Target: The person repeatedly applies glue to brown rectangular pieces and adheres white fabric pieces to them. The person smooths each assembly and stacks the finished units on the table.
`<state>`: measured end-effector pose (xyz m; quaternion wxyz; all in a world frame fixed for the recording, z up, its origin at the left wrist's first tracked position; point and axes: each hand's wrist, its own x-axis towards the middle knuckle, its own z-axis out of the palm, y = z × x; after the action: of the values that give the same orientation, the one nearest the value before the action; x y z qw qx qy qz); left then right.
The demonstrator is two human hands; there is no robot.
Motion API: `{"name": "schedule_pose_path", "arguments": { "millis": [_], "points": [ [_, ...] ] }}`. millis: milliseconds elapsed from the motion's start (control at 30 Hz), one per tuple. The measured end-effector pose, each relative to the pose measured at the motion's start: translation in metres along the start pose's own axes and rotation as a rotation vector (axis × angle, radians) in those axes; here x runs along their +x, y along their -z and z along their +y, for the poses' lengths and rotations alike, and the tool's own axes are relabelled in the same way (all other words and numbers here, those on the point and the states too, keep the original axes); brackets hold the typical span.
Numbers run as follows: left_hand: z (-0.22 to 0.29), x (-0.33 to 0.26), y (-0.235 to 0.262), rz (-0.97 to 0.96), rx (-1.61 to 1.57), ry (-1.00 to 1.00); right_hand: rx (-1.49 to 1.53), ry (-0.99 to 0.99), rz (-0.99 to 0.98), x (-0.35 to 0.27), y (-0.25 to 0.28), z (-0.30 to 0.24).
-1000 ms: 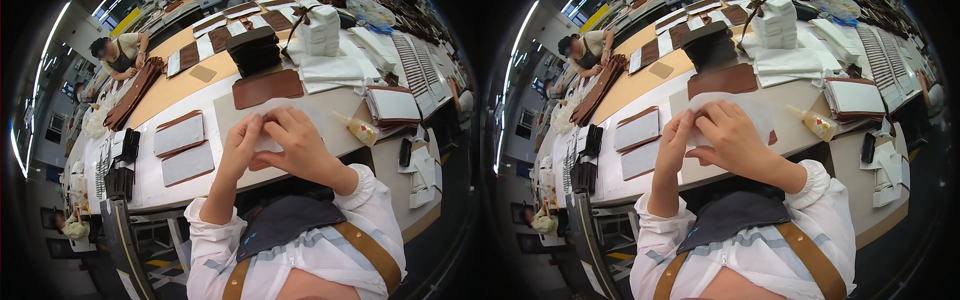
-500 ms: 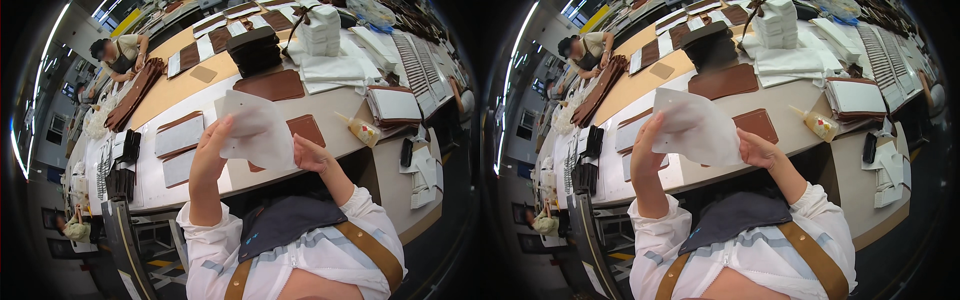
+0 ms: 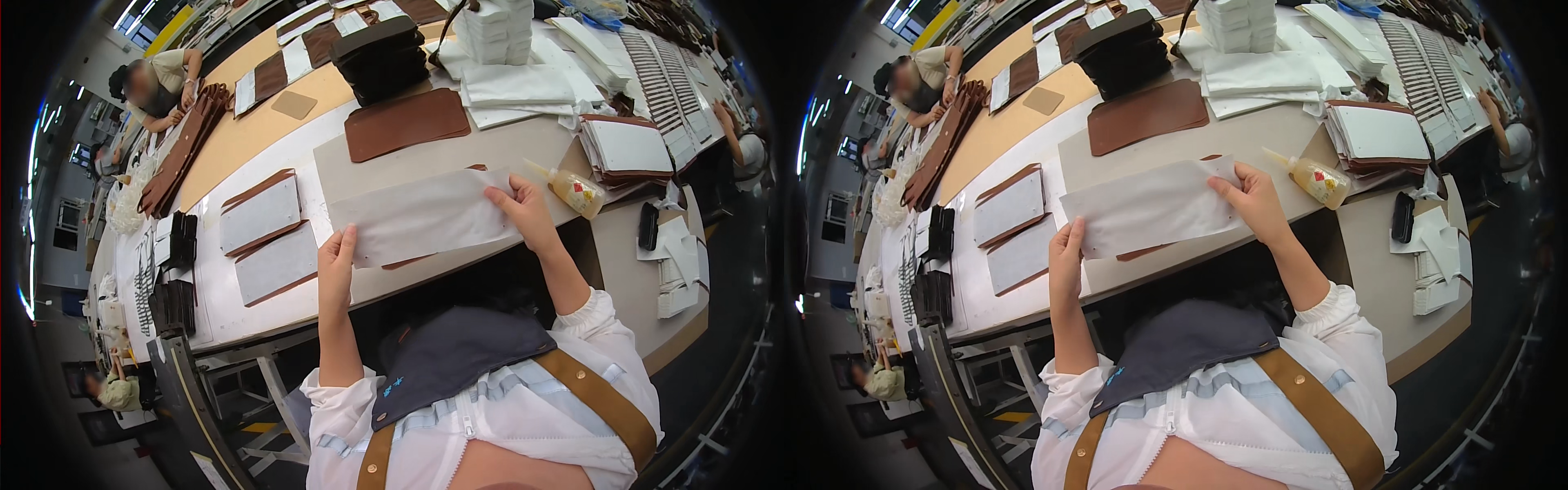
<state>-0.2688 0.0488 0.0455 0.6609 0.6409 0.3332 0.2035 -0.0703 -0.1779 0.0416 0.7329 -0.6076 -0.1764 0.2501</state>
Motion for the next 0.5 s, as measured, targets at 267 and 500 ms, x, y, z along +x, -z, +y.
{"name": "schedule_pose_path", "arguments": {
  "millis": [267, 500],
  "points": [
    [-0.045, 0.011, 0.007, 0.023, 0.042, 0.026, -0.117, 0.058, 0.024, 0.017, 0.020, 0.038],
    [-0.051, 0.001, -0.003, 0.038, 0.017, -0.049, -0.329, 0.051, 0.090, 0.024, 0.031, 0.052]
  ]
}}
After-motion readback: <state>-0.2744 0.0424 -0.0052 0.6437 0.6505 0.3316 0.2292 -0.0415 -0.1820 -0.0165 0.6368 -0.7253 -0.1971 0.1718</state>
